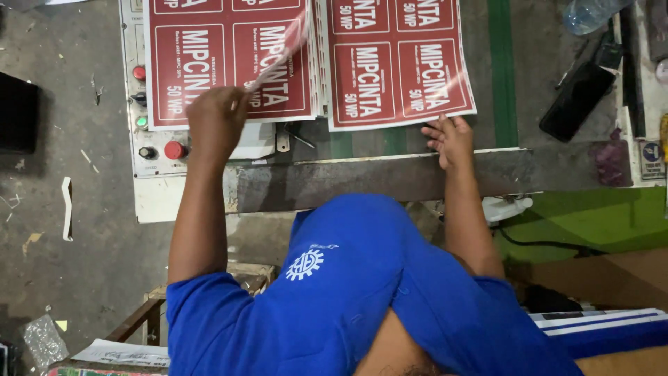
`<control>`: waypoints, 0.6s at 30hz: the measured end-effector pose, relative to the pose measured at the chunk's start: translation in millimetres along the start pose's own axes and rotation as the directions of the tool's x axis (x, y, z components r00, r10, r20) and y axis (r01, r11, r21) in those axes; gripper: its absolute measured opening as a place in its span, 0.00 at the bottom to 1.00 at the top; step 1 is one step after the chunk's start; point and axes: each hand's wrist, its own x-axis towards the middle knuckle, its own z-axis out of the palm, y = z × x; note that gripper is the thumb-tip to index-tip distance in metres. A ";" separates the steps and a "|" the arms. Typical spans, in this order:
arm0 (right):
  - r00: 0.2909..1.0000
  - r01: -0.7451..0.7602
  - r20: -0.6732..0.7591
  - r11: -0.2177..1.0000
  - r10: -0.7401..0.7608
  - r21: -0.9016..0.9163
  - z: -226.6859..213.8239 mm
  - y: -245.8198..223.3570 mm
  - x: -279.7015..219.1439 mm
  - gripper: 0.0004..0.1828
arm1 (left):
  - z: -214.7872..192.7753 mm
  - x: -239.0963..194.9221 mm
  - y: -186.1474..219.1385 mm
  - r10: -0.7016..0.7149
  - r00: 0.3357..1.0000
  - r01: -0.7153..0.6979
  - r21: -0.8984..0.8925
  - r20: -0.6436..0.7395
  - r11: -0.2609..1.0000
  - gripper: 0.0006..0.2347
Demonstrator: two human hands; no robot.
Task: Manually inspecting, flipping, and stacking sheets of printed product labels at a workbench.
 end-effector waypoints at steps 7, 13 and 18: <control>0.998 -0.048 0.028 0.999 0.048 0.001 -12.4 23.7 -20.3 0.25 | -3.3 1.6 19.5 0.076 0.910 -0.053 0.067 -0.407 0.996 0.02; 0.976 -0.021 0.208 0.976 0.068 -0.219 58.4 6.5 -52.6 0.23 | 61.7 -23.0 97.1 0.192 0.931 -0.234 -0.102 -0.310 0.967 0.06; 0.736 0.130 0.677 0.983 -0.007 -0.132 96.8 2.2 -65.5 0.23 | 109.4 -51.9 149.3 0.143 0.988 -0.150 -0.132 -0.059 0.980 0.08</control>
